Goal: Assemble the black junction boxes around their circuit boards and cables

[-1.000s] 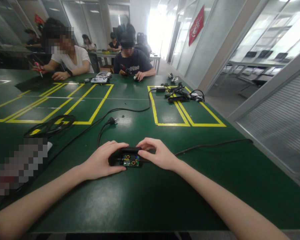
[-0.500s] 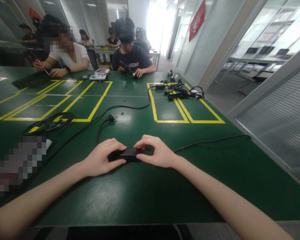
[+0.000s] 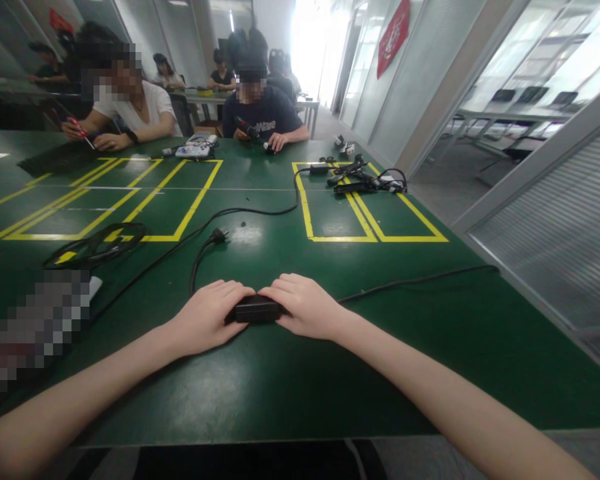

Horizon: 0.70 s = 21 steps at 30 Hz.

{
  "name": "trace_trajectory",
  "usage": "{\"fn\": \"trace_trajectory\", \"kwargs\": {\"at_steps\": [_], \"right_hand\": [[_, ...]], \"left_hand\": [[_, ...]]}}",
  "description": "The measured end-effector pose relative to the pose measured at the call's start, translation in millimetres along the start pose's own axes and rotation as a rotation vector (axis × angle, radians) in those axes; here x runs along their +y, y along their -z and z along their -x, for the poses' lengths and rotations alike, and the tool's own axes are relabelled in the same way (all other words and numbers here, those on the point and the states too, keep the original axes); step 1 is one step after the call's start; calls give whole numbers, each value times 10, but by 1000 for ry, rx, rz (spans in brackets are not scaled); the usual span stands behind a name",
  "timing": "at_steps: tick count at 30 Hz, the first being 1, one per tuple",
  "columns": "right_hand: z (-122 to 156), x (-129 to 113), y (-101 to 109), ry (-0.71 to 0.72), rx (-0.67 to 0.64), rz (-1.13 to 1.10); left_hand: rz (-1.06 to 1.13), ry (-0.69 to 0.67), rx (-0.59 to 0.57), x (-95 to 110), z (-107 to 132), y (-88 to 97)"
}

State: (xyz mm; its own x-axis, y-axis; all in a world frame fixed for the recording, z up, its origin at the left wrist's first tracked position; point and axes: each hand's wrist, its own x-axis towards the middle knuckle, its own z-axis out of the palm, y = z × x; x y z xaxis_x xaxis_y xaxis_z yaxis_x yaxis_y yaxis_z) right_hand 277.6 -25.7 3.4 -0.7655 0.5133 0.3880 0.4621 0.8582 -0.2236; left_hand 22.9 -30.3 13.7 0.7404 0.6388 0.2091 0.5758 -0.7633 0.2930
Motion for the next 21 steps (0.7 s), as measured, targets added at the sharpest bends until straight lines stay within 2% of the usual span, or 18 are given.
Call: {"fn": "trace_trajectory", "kwargs": {"at_steps": [9,16,21], "right_hand": [[-17,-59,26,-20,-42,-46],[-5,-75,65,47,0,26],[-8,-90,73,64,7,65]], "left_hand": [[-60,-73,1,-1,-9,41],[-23,-59,-24,44,-22,82],[-20,-60,2,39,-11,69]]}}
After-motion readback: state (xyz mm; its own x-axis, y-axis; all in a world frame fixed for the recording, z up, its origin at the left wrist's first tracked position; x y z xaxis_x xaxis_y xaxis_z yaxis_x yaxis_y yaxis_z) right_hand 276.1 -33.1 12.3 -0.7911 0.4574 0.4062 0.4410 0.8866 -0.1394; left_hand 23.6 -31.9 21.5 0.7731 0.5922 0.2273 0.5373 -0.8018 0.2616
